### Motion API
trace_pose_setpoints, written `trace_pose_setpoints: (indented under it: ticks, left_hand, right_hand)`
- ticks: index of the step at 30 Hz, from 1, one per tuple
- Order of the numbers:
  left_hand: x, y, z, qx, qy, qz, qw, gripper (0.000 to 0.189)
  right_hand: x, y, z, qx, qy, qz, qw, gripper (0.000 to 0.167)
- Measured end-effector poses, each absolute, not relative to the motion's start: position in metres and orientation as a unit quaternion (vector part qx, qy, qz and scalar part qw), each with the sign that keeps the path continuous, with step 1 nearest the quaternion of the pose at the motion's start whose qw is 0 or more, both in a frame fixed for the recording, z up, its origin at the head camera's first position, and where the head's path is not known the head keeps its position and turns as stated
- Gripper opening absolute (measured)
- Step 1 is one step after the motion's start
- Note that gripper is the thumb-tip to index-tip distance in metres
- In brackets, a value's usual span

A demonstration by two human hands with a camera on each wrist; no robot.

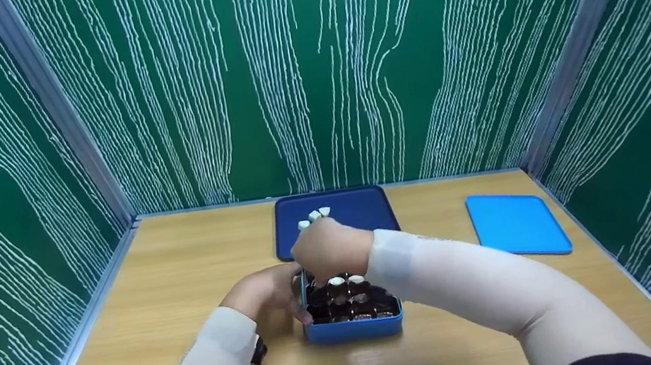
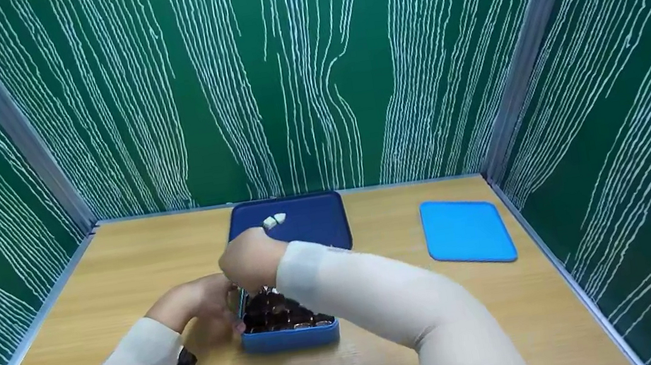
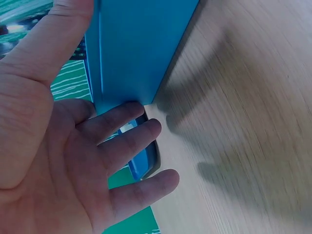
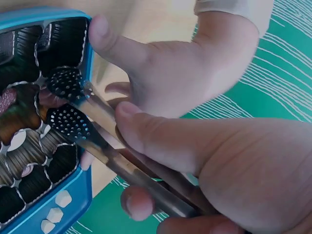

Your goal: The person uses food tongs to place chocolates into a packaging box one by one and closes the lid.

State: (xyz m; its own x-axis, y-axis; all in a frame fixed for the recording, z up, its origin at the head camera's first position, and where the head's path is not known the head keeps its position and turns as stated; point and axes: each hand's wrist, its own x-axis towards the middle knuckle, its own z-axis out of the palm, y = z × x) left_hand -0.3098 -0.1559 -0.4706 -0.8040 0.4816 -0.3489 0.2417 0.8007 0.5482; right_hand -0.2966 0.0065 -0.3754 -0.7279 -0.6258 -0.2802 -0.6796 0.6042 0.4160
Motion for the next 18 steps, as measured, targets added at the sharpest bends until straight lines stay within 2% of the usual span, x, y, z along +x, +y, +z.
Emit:
trace_pose_setpoints:
  ticks: [5, 13, 16, 18]
  left_hand:
    - [-0.309, -0.158, -0.47, 0.216, 0.91, 0.264, 0.237, 0.097]
    - [-0.307, -0.16, -0.47, 0.216, 0.895, 0.302, 0.247, 0.067]
    - [-0.307, -0.159, -0.472, 0.2, 0.905, 0.292, 0.238, 0.083]
    - [-0.308, -0.159, -0.473, 0.191, 0.911, 0.28, 0.234, 0.101]
  right_hand:
    - [-0.299, -0.005, -0.385, -0.363, 0.888, 0.277, 0.06, 0.024]
    - [-0.301, -0.01, -0.396, -0.359, 0.887, 0.276, 0.093, 0.022]
    - [-0.3, -0.005, -0.392, -0.35, 0.897, 0.255, 0.091, 0.022]
    - [-0.298, 0.0, -0.385, -0.341, 0.905, 0.239, 0.09, 0.026]
